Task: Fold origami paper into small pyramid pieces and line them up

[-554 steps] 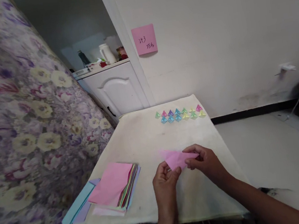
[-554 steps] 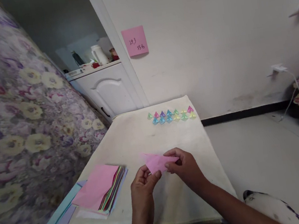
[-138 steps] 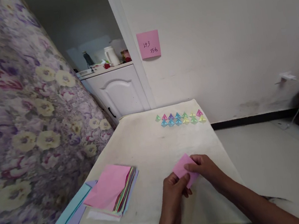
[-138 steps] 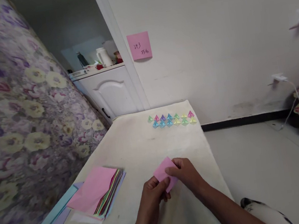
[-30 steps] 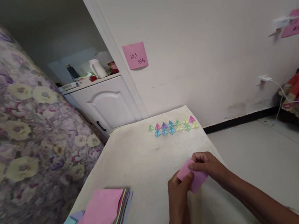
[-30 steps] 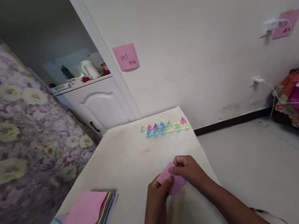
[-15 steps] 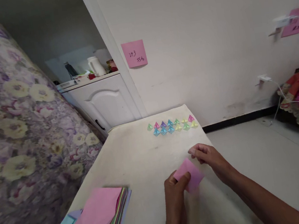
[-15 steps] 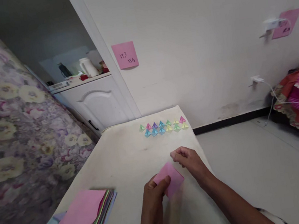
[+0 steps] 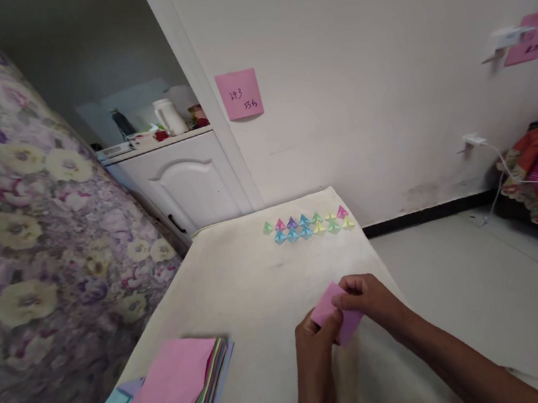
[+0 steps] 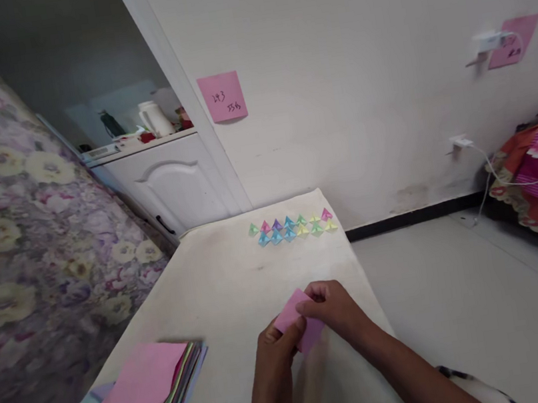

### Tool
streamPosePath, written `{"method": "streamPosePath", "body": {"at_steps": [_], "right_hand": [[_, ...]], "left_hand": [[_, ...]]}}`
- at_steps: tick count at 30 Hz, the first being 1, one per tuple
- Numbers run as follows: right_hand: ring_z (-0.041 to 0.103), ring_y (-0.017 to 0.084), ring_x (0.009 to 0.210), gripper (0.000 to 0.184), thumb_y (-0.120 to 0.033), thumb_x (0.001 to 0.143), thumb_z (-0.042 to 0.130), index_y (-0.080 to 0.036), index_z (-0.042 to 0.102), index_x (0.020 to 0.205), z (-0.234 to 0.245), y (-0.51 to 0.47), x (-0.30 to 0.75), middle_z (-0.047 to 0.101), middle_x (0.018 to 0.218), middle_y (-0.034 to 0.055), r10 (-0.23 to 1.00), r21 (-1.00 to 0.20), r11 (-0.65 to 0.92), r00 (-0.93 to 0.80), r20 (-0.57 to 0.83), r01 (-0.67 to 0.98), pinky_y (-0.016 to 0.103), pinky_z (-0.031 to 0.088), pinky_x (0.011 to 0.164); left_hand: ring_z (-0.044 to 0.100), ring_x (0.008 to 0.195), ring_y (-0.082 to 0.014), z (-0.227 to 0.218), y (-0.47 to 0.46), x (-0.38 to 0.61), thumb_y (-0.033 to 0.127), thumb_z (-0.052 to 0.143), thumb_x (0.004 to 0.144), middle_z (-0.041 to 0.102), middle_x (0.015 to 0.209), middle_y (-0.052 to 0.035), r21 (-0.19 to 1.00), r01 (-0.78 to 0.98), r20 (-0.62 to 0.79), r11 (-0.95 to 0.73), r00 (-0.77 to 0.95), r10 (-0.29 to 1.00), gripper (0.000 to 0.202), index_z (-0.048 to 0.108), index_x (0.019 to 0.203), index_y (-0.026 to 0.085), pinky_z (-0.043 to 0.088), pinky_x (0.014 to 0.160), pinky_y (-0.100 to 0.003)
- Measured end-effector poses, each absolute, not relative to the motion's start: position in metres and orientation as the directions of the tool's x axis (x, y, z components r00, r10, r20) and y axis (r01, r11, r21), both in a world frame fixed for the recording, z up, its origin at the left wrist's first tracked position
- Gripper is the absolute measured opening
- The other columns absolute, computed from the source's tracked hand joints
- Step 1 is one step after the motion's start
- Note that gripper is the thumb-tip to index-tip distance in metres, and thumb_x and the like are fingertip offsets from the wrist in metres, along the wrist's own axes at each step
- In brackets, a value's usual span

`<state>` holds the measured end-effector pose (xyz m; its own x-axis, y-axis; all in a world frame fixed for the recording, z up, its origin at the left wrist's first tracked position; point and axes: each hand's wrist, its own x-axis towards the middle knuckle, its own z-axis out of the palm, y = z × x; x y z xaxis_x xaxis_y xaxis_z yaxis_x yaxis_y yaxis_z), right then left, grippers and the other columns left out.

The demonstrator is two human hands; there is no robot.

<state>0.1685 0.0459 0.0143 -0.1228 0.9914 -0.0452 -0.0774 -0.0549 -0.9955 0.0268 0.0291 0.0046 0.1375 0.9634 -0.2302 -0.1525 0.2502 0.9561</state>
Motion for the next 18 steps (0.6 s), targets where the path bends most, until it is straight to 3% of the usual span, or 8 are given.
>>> {"method": "streamPosePath", "body": {"at_steps": [18], "right_hand": [[0.046, 0.010, 0.053, 0.018, -0.031, 0.072, 0.063, -0.014, 0.060, 0.067, 0.0236, 0.0412, 0.1690, 0.054, 0.058, -0.0019, 0.992, -0.994, -0.010, -0.124, 0.003, -0.108, 0.022, 0.033, 0.050]], "left_hand": [[0.042, 0.053, -0.0105, 0.0088, 0.0245, 0.0274, 0.032, 0.067, 0.068, 0.053, 0.055, 0.0001, 0.973, -0.121, -0.177, 0.195, 0.145, 0.973, 0.022, 0.063, 0.065, 0.011, 0.033, 0.052, -0.022]]}}
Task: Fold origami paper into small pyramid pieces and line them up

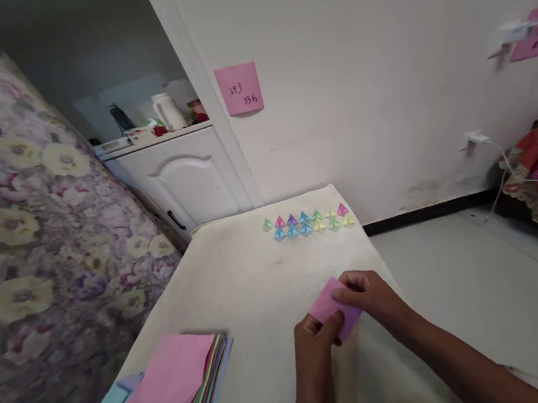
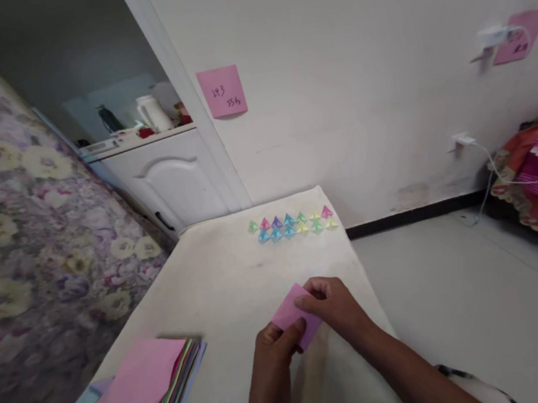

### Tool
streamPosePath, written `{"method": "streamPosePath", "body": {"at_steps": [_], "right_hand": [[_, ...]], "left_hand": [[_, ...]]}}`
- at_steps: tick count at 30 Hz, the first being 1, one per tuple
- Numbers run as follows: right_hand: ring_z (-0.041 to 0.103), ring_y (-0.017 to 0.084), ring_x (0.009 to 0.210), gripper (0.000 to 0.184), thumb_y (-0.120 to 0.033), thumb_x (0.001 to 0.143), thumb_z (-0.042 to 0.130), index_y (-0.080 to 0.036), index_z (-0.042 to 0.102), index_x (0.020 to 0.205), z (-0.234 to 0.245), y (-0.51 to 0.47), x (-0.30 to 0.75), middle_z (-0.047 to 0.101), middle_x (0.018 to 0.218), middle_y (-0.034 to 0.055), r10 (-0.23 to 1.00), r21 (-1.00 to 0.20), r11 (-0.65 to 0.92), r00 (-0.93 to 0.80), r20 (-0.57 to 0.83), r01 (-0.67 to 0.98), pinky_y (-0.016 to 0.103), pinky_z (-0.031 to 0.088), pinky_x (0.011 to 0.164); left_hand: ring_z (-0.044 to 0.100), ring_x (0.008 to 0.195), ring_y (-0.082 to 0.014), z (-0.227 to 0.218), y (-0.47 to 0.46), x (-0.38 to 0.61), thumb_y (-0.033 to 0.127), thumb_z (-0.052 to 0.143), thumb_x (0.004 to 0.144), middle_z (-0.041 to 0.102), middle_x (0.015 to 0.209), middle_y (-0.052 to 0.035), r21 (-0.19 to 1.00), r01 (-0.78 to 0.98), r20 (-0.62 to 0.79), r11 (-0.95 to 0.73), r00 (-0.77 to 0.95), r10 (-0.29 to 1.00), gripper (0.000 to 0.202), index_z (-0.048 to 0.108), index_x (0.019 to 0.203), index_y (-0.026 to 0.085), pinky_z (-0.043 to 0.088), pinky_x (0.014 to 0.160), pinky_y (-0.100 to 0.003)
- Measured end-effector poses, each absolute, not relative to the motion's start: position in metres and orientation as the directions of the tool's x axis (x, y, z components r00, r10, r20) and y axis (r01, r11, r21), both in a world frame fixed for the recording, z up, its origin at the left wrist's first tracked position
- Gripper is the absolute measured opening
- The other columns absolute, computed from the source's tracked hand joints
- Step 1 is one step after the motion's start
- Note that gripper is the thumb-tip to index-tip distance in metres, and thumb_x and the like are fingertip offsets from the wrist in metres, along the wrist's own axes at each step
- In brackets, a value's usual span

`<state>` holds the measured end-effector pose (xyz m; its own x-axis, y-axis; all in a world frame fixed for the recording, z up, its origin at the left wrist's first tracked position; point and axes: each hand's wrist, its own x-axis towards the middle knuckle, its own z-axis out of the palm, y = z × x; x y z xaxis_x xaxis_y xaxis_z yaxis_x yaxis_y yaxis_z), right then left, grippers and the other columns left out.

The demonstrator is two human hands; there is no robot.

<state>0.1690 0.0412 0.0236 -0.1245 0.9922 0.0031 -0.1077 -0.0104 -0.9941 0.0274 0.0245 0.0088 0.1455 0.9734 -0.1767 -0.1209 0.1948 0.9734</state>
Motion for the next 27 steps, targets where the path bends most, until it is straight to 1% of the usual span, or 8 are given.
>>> {"method": "streamPosePath", "body": {"at_steps": [2, 4, 8, 11, 15, 20, 24, 27], "right_hand": [[0.048, 0.011, 0.057, 0.019, -0.033, 0.075, 0.061, -0.014, 0.060, 0.072, 0.026, 0.041, 0.170, 0.056, 0.064, -0.0005, 0.992, -0.990, 0.006, -0.125, 0.024, -0.140, 0.023, 0.036, 0.054], [0.050, 0.013, 0.064, 0.019, -0.033, 0.077, 0.059, -0.015, 0.061, 0.080, 0.028, 0.040, 0.171, 0.058, 0.071, 0.0007, 0.995, -0.986, 0.058, -0.067, 0.069, -0.157, 0.024, 0.038, 0.058], [0.049, 0.013, 0.069, 0.020, -0.031, 0.076, 0.061, -0.019, 0.060, 0.092, 0.031, 0.034, 0.176, 0.054, 0.077, 0.0002, 0.983, -0.980, 0.175, 0.075, 0.168, -0.091, 0.024, 0.040, 0.063], [0.048, 0.014, 0.072, 0.017, -0.026, 0.075, 0.062, -0.020, 0.061, 0.090, 0.036, 0.030, 0.177, 0.051, 0.081, 0.0007, 0.963, -0.966, 0.259, 0.084, 0.257, -0.008, 0.025, 0.041, 0.066], [0.049, 0.015, 0.079, 0.012, -0.021, 0.074, 0.062, -0.021, 0.063, 0.086, 0.040, 0.027, 0.174, 0.053, 0.094, 0.0037, 0.935, -0.936, 0.349, 0.048, 0.351, 0.041, 0.027, 0.042, 0.069], [0.052, 0.017, 0.085, 0.010, -0.018, 0.072, 0.063, -0.021, 0.064, 0.082, 0.038, 0.029, 0.174, 0.053, 0.101, 0.0050, 0.931, -0.929, 0.362, 0.032, 0.365, 0.074, 0.027, 0.042, 0.069], [0.054, 0.017, 0.085, 0.009, -0.017, 0.070, 0.065, -0.020, 0.062, 0.078, 0.036, 0.029, 0.174, 0.054, 0.103, 0.0044, 0.943, -0.941, 0.330, 0.012, 0.332, 0.072, 0.027, 0.042, 0.070], [0.054, 0.018, 0.090, 0.007, -0.016, 0.072, 0.063, -0.020, 0.062, 0.077, 0.038, 0.028, 0.174, 0.053, 0.106, 0.0044, 0.952, -0.950, 0.307, -0.017, 0.306, 0.056, 0.028, 0.042, 0.074]], "left_hand": [[0.041, 0.053, -0.0103, 0.008, 0.024, 0.027, 0.032, 0.067, 0.067, 0.052, 0.054, 0.0006, 0.975, -0.134, -0.165, 0.179, 0.114, 0.980, 0.022, 0.062, 0.062, 0.012, 0.032, 0.051, -0.022], [0.040, 0.052, -0.0103, 0.008, 0.024, 0.026, 0.032, 0.068, 0.066, 0.051, 0.053, 0.0010, 0.974, -0.142, -0.164, 0.174, 0.079, 0.983, 0.022, 0.060, 0.060, 0.012, 0.032, 0.051, -0.022], [0.040, 0.054, -0.0105, 0.010, 0.023, 0.026, 0.033, 0.067, 0.067, 0.051, 0.054, 0.0010, 0.976, -0.150, -0.153, 0.159, 0.051, 0.987, 0.023, 0.060, 0.060, 0.012, 0.032, 0.052, -0.022], [0.039, 0.055, -0.0106, 0.013, 0.022, 0.026, 0.034, 0.066, 0.069, 0.051, 0.054, 0.0011, 0.983, -0.134, -0.121, 0.125, 0.043, 0.992, 0.024, 0.060, 0.061, 0.012, 0.032, 0.053, -0.022], [0.038, 0.055, -0.0104, 0.017, 0.020, 0.027, 0.036, 0.067, 0.068, 0.049, 0.053, 0.0020, 0.987, -0.110, -0.113, 0.116, 0.034, 0.993, 0.025, 0.060, 0.062, 0.012, 0.032, 0.052, -0.022], [0.038, 0.055, -0.0104, 0.019, 0.018, 0.028, 0.035, 0.067, 0.068, 0.049, 0.054, 0.0020, 0.988, -0.109, -0.106, 0.111, 0.048, 0.993, 0.024, 0.062, 0.066, 0.011, 0.032, 0.052, -0.022], [0.037, 0.055, -0.0105, 0.020, 0.017, 0.028, 0.034, 0.066, 0.069, 0.049, 0.055, 0.0016, 0.990, -0.096, -0.095, 0.100, 0.052, 0.994, 0.023, 0.062, 0.065, 0.012, 0.032, 0.052, -0.022], [0.037, 0.055, -0.0104, 0.021, 0.017, 0.028, 0.034, 0.065, 0.070, 0.048, 0.054, 0.0020, 0.991, -0.096, -0.087, 0.092, 0.054, 0.995, 0.023, 0.061, 0.065, 0.012, 0.032, 0.052, -0.022]]}}
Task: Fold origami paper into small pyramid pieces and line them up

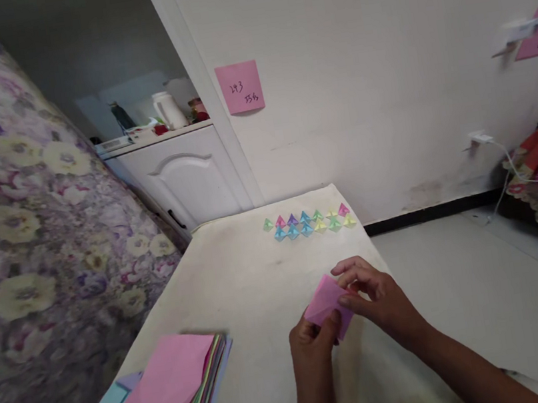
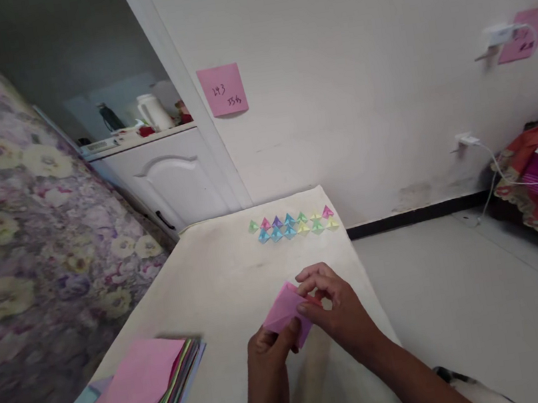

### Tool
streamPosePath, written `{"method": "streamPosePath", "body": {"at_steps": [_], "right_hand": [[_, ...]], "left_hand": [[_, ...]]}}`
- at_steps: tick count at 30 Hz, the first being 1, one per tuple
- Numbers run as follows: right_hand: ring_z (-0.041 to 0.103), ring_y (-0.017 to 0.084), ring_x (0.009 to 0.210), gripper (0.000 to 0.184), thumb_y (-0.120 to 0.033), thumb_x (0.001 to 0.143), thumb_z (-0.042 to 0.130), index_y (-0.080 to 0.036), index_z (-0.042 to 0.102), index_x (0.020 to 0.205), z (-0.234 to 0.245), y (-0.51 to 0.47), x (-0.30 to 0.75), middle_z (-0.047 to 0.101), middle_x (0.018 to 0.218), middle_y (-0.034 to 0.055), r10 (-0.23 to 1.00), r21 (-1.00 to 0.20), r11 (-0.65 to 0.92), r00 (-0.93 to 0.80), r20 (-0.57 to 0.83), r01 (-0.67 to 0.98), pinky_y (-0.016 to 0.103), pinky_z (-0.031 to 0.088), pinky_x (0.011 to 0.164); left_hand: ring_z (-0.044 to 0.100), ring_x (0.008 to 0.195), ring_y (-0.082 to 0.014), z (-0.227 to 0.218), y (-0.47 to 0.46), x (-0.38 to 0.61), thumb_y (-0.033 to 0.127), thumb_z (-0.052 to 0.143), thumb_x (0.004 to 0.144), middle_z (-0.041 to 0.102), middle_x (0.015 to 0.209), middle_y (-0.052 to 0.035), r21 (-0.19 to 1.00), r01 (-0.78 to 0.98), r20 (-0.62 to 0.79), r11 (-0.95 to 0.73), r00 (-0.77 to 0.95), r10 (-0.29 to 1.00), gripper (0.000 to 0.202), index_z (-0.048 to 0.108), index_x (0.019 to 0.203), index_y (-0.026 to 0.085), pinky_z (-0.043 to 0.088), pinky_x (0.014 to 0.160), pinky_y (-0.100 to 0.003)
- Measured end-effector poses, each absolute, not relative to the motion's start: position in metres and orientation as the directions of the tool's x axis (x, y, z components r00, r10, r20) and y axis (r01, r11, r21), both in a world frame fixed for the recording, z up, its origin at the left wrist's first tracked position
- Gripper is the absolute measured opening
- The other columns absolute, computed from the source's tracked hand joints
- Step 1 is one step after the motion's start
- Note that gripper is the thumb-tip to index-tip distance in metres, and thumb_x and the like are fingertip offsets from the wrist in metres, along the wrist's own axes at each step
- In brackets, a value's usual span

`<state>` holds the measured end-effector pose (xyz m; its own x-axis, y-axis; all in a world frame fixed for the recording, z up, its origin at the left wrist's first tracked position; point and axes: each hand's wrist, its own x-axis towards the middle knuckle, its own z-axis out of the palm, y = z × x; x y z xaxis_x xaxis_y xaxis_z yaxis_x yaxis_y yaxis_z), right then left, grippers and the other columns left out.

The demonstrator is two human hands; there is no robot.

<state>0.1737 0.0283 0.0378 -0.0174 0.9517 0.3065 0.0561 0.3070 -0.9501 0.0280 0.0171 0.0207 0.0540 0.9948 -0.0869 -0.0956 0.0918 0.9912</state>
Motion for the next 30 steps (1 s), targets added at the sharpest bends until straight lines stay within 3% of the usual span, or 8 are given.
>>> {"method": "streamPosePath", "body": {"at_steps": [8, 19, 26, 30], "right_hand": [[0.053, 0.019, 0.097, 0.007, -0.015, 0.074, 0.061, -0.019, 0.065, 0.073, 0.044, 0.025, 0.171, 0.056, 0.103, 0.0050, 0.951, -0.953, 0.298, -0.099, 0.292, 0.057, 0.029, 0.041, 0.081], [0.054, 0.019, 0.096, 0.009, -0.012, 0.074, 0.059, -0.020, 0.063, 0.074, 0.047, 0.022, 0.169, 0.056, 0.101, 0.0051, 0.931, -0.931, 0.354, -0.131, 0.342, 0.086, 0.030, 0.042, 0.081], [0.054, 0.020, 0.097, 0.021, -0.016, 0.072, 0.062, -0.021, 0.061, 0.092, 0.047, 0.025, 0.169, 0.057, 0.103, 0.0057, 0.931, -0.932, 0.359, -0.087, 0.354, 0.055, 0.032, 0.044, 0.080], [0.054, 0.021, 0.098, 0.014, -0.015, 0.071, 0.063, -0.020, 0.064, 0.084, 0.046, 0.025, 0.171, 0.056, 0.103, 0.0055, 0.940, -0.943, 0.330, -0.113, 0.323, 0.047, 0.032, 0.042, 0.084]], "left_hand": [[0.038, 0.058, -0.0108, 0.021, 0.016, 0.028, 0.031, 0.063, 0.074, 0.052, 0.060, 0.0006, 0.991, -0.124, -0.046, 0.055, 0.069, 0.997, 0.019, 0.065, 0.074, 0.012, 0.032, 0.053, -0.022], [0.038, 0.054, -0.0102, 0.019, 0.016, 0.027, 0.026, 0.064, 0.071, 0.051, 0.056, 0.0019, 0.971, -0.228, -0.062, 0.068, 0.033, 0.998, 0.014, 0.064, 0.066, 0.013, 0.033, 0.052, -0.021], [0.041, 0.054, -0.0111, 0.030, 0.014, 0.028, 0.034, 0.066, 0.068, 0.053, 0.055, 0.0022, 0.993, -0.097, -0.068, 0.071, 0.029, 0.997, 0.020, 0.067, 0.068, 0.014, 0.033, 0.052, -0.022], [0.040, 0.053, -0.0106, 0.037, 0.011, 0.032, 0.033, 0.066, 0.068, 0.053, 0.054, 0.0022, 0.998, -0.049, -0.040, 0.041, 0.024, 0.999, 0.020, 0.066, 0.062, 0.014, 0.033, 0.051, -0.021]]}}
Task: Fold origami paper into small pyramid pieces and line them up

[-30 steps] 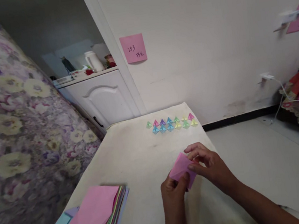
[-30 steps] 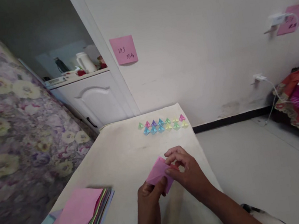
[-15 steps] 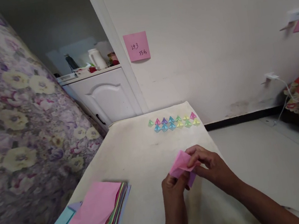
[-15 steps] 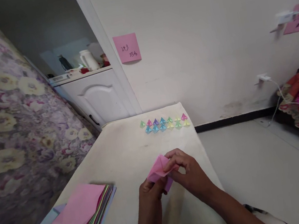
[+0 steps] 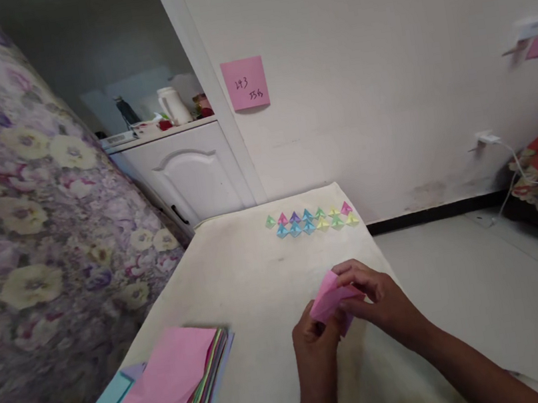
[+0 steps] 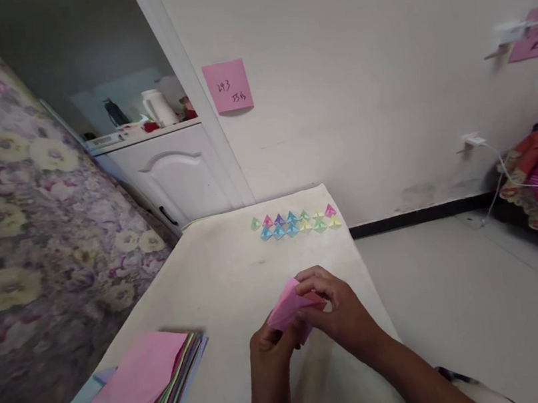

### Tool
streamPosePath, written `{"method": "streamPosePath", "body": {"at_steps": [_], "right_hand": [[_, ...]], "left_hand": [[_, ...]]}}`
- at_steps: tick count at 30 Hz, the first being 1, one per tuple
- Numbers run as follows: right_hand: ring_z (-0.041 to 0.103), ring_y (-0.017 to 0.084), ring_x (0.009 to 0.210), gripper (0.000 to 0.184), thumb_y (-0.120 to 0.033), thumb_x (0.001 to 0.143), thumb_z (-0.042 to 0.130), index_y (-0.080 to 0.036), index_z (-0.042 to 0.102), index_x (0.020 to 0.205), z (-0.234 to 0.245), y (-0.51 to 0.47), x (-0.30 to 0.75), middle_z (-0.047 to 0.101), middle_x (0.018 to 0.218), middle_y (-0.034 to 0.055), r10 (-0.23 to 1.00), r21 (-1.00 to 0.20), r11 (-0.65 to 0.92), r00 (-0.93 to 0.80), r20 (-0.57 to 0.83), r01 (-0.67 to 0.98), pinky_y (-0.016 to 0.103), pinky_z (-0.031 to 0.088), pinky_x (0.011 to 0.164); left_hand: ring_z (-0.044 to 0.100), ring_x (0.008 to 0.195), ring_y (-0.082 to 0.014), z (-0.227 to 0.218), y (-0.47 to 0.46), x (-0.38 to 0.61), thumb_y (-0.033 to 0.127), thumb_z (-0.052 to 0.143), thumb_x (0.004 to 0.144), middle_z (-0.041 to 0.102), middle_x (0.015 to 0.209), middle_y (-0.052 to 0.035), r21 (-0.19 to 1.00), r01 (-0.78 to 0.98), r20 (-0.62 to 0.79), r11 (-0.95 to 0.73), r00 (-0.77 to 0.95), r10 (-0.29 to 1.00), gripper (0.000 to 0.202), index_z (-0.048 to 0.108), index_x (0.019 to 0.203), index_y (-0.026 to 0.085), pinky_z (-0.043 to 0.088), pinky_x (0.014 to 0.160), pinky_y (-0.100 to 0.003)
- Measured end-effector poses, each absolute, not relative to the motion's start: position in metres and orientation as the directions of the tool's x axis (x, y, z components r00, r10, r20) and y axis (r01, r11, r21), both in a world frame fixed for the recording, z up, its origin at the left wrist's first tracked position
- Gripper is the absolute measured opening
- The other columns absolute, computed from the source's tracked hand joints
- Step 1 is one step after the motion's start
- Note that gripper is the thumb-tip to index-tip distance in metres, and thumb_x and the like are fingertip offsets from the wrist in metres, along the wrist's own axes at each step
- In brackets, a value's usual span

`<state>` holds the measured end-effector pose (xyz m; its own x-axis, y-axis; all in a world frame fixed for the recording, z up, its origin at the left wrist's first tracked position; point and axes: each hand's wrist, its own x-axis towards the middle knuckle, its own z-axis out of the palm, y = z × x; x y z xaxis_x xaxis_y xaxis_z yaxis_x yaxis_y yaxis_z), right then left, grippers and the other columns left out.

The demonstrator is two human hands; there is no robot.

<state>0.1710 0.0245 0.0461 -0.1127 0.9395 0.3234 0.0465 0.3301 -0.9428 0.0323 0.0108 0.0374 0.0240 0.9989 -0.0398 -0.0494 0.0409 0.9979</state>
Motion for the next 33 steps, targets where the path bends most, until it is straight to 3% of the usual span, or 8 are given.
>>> {"method": "streamPosePath", "body": {"at_steps": [3, 7, 14, 19, 26, 33], "right_hand": [[0.055, 0.020, 0.095, 0.005, -0.016, 0.073, 0.063, -0.019, 0.066, 0.076, 0.046, 0.024, 0.171, 0.056, 0.100, 0.0052, 0.947, -0.951, 0.302, -0.130, 0.292, 0.063, 0.030, 0.042, 0.082], [0.056, 0.019, 0.089, 0.006, -0.017, 0.074, 0.062, -0.019, 0.067, 0.075, 0.046, 0.025, 0.171, 0.058, 0.095, 0.0041, 0.943, -0.945, 0.314, -0.143, 0.300, 0.087, 0.028, 0.042, 0.078], [0.053, 0.015, 0.073, 0.006, -0.018, 0.074, 0.061, -0.019, 0.064, 0.069, 0.044, 0.029, 0.173, 0.054, 0.076, 0.0003, 0.934, -0.955, 0.291, -0.233, 0.272, 0.052, 0.024, 0.043, 0.064], [0.051, 0.014, 0.068, 0.008, -0.020, 0.073, 0.062, -0.018, 0.062, 0.066, 0.042, 0.028, 0.171, 0.052, 0.070, -0.0010, 0.946, -0.953, 0.288, -0.182, 0.267, 0.098, 0.024, 0.041, 0.061], [0.048, 0.012, 0.062, 0.011, -0.017, 0.075, 0.059, -0.018, 0.059, 0.064, 0.044, 0.026, 0.167, 0.048, 0.067, -0.0032, 0.962, -0.955, 0.264, -0.114, 0.250, 0.137, 0.022, 0.038, 0.057], [0.048, 0.011, 0.061, 0.012, -0.024, 0.075, 0.062, -0.018, 0.058, 0.065, 0.043, 0.026, 0.167, 0.048, 0.066, -0.0030, 0.966, -0.966, 0.241, -0.124, 0.229, 0.097, 0.022, 0.038, 0.055]], "left_hand": [[0.039, 0.053, -0.0103, 0.038, 0.010, 0.033, 0.032, 0.065, 0.068, 0.052, 0.053, 0.0020, 0.998, -0.055, -0.028, 0.028, 0.003, 1.000, 0.020, 0.065, 0.059, 0.014, 0.033, 0.050, -0.021], [0.040, 0.054, -0.0111, 0.035, 0.013, 0.030, 0.030, 0.064, 0.068, 0.054, 0.057, 0.0005, 0.997, -0.065, -0.045, 0.050, 0.070, 0.997, 0.018, 0.067, 0.068, 0.013, 0.034, 0.051, -0.021], [0.039, 0.055, -0.0107, 0.035, 0.014, 0.028, 0.027, 0.062, 0.069, 0.049, 0.055, 0.0018, 0.997, -0.061, -0.043, 0.051, 0.122, 0.992, 0.014, 0.063, 0.065, 0.013, 0.033, 0.051, -0.021], [0.039, 0.053, -0.0108, 0.030, 0.014, 0.029, 0.026, 0.063, 0.069, 0.048, 0.053, 0.0021, 0.993, -0.074, -0.079, 0.088, 0.114, 0.990, 0.013, 0.065, 0.069, 0.013, 0.033, 0.049, -0.021], [0.043, 0.059, -0.0127, 0.021, 0.014, 0.029, 0.031, 0.056, 0.079, 0.055, 0.063, -0.0017, 0.987, -0.150, -0.021, 0.050, 0.185, 0.983, 0.023, 0.069, 0.081, 0.013, 0.037, 0.055, -0.023], [0.041, 0.054, -0.0104, 0.017, 0.013, 0.029, 0.033, 0.054, 0.080, 0.049, 0.055, 0.0012, 0.971, -0.227, -0.046, 0.082, 0.159, 0.986, 0.028, 0.061, 0.063, 0.013, 0.034, 0.052, -0.022]]}}
